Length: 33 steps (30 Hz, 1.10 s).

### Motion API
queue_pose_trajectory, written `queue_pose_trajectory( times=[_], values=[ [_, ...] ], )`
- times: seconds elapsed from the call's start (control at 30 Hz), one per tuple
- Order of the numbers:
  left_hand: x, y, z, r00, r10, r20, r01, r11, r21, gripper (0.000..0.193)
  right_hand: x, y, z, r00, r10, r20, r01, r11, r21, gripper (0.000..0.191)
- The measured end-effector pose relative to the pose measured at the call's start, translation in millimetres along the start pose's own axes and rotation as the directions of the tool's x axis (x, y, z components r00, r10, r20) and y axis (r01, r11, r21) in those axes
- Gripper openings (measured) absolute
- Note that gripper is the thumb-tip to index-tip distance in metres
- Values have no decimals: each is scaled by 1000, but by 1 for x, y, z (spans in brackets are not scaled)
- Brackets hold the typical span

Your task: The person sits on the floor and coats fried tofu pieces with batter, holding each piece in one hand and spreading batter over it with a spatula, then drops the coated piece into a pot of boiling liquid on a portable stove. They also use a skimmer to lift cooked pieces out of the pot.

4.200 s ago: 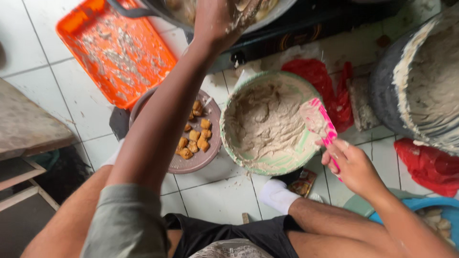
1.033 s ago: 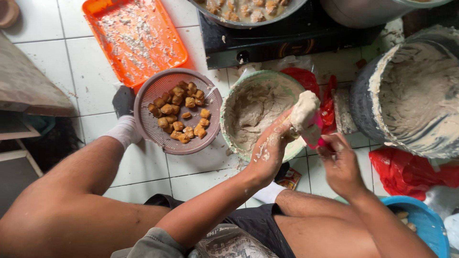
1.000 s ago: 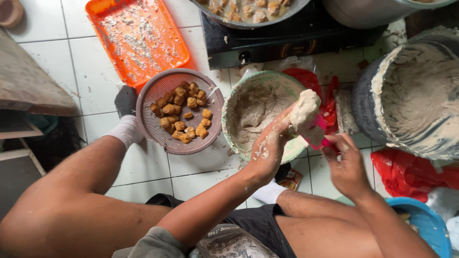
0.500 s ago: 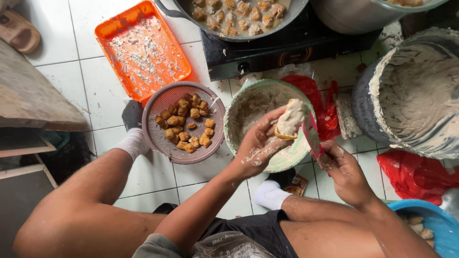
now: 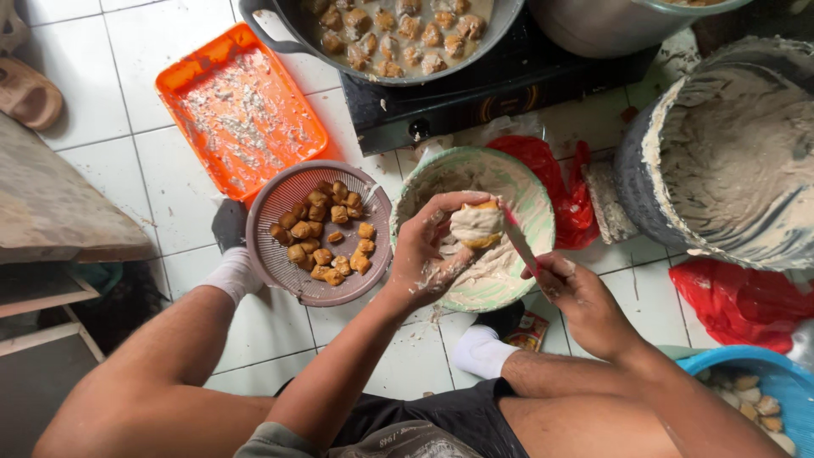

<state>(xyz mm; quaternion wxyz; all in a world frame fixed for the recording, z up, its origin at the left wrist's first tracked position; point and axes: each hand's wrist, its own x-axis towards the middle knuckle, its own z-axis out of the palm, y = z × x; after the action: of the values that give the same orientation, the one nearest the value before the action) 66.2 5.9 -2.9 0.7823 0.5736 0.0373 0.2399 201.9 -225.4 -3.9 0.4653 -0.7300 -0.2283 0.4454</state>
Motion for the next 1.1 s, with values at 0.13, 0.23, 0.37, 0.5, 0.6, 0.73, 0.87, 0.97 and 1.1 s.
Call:
queue_pose_trajectory(
  times=[0.13,0.23,0.37,0.5,0.6,0.73,0.87,0.97,1.1],
  values=[
    [7,-11,-10,995,-35,-94,41,997,67,63,20,17,-8,948,318,5,-297,892,-341,28],
    [37,-30,-41,980,-153,-125,188,918,350,62,28,45,-21,968,253,11,-194,770,-608,30],
    [108,-57,-95,943,328,53,-256,618,743,56,47,101,-27,978,206,41,-110,666,-738,35],
    [188,-63,-132,984,138,-114,-12,689,724,71,62,147,-22,925,369,90,-145,562,-815,35],
    [217,-52,-150,903,426,-50,-147,417,897,84,66,153,-27,887,430,168,-53,458,-887,40],
    [189,-30,-158,944,323,-69,-137,572,808,69,74,128,-42,875,445,193,-8,411,-911,48],
    [116,-5,-175,977,203,-65,-38,465,885,63,118,79,-105,959,203,198,8,680,-733,34],
    [72,1,-198,975,99,-197,144,394,908,55,153,36,-204,888,-274,-370,-139,607,-782,37],
    [25,-21,-234,900,29,-435,404,317,858,48,195,-10,-329,536,-736,-414,-243,335,-910,30]
  ],
)
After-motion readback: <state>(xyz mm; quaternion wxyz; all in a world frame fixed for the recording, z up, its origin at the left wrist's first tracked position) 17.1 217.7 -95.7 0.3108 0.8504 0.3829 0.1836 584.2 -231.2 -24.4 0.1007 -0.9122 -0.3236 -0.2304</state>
